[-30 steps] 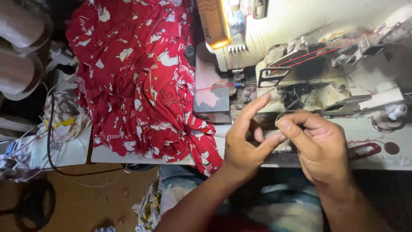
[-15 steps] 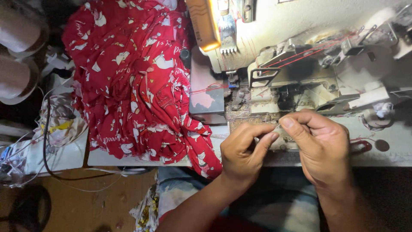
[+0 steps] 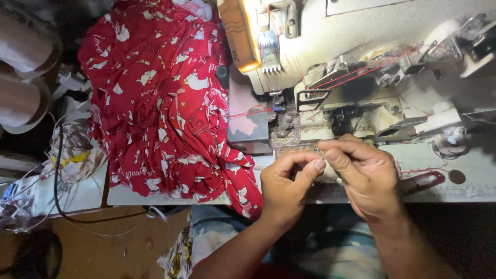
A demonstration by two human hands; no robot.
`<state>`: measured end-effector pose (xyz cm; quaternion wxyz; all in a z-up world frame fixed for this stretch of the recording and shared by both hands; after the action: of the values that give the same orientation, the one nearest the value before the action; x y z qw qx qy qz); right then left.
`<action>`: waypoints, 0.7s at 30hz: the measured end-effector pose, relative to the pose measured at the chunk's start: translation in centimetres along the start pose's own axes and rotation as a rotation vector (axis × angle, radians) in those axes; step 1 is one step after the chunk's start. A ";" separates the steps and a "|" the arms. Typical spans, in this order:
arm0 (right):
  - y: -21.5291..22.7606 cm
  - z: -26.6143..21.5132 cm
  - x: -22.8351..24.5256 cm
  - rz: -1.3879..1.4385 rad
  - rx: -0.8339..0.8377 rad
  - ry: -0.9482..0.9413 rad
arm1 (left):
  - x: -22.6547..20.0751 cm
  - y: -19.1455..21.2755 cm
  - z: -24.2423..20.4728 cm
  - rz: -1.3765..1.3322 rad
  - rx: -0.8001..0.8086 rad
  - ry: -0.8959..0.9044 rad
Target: Threading and preparing an industrial overlock sewing machine for operation
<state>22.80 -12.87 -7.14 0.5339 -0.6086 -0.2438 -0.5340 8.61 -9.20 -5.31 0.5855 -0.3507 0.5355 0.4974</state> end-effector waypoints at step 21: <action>0.2 1.0 -2.3 0.032 -0.128 0.170 | 1.4 -0.4 0.4 -0.055 -0.125 -0.050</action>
<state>22.65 -11.42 -9.15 0.5212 -0.5977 -0.1534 -0.5895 9.00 -8.66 -6.67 0.5892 -0.3885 0.4788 0.5221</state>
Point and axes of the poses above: each hand's wrist, its own z-axis towards the middle knuckle, its own y-axis out of the back of the hand, x = y × z, the point moved 2 cm from there along z, towards the middle knuckle, and after that the axes turned 8 degrees about z, right-handed, at the moved point
